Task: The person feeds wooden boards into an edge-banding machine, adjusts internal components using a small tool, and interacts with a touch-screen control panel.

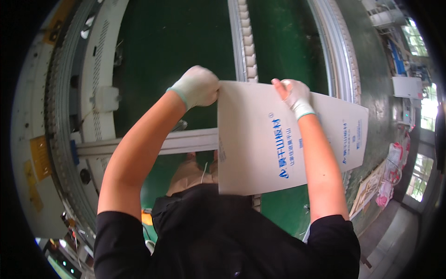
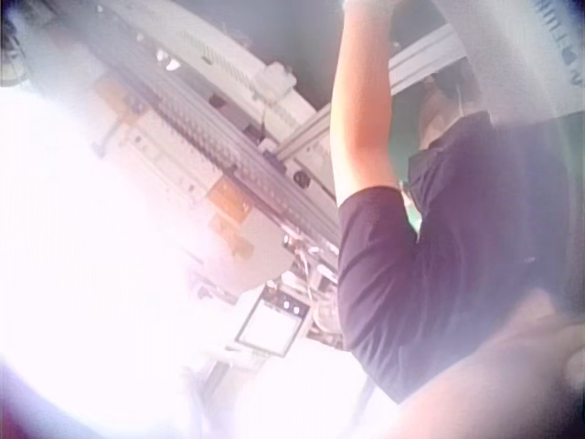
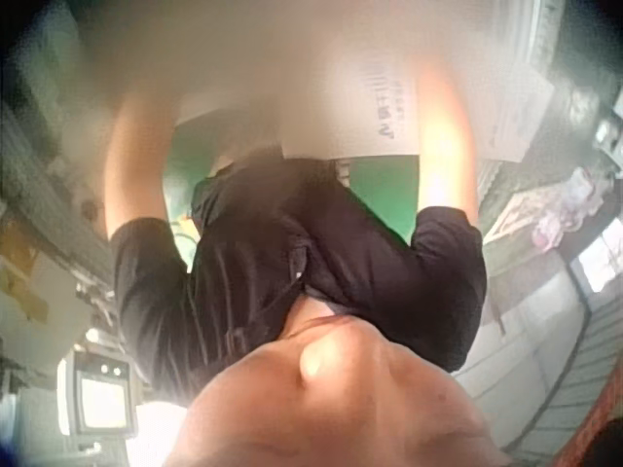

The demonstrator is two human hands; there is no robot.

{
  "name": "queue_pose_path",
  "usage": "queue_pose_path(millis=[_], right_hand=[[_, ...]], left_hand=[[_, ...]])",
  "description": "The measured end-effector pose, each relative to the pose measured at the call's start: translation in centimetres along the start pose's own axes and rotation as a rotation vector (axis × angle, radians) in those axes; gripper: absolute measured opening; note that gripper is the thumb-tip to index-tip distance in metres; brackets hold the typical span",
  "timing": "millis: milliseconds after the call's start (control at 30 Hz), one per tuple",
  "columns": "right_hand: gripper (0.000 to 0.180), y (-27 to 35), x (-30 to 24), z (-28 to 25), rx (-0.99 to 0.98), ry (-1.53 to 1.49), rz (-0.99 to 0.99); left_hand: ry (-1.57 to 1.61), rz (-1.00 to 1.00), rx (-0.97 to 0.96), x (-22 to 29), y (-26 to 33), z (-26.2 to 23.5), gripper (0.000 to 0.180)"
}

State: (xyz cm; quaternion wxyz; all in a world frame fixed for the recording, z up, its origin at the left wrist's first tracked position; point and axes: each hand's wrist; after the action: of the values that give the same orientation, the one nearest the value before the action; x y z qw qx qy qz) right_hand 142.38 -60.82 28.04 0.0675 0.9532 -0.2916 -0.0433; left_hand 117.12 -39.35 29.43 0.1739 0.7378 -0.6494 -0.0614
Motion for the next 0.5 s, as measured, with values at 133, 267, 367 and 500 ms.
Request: queue_pose_path(millis=[133, 267, 367, 500], right_hand=[[0.067, -0.2, 0.2, 0.3, -0.042, -0.006, 0.114], [0.066, 0.6, 0.1, -0.2, -0.022, -0.009, 0.128], [0.064, 0.6, -0.1, -0.4, -0.054, 0.014, 0.139], [0.063, 0.1, 0.1, 0.0, -0.044, -0.005, 0.14]], left_hand=[[-0.02, 0.002, -0.132, 0.0, -0.5, -1.9, 0.03], [0.061, 0.043, -0.082, 0.0, 0.3, -1.4, 0.035], [0.124, 0.062, -0.004, -0.5, 0.4, 0.0, 0.035], [0.168, 0.113, 0.025, -0.4, 1.3, 1.9, 0.032]])
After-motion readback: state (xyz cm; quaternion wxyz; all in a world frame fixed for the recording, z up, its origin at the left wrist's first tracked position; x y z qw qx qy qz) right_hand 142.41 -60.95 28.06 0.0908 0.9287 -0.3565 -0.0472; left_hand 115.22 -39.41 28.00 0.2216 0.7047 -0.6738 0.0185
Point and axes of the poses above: each hand's wrist, its own y-axis away from the middle knuckle, its own z-axis out of the palm, x = y × z, and after that the axes turned 1 degree about z, right-handed
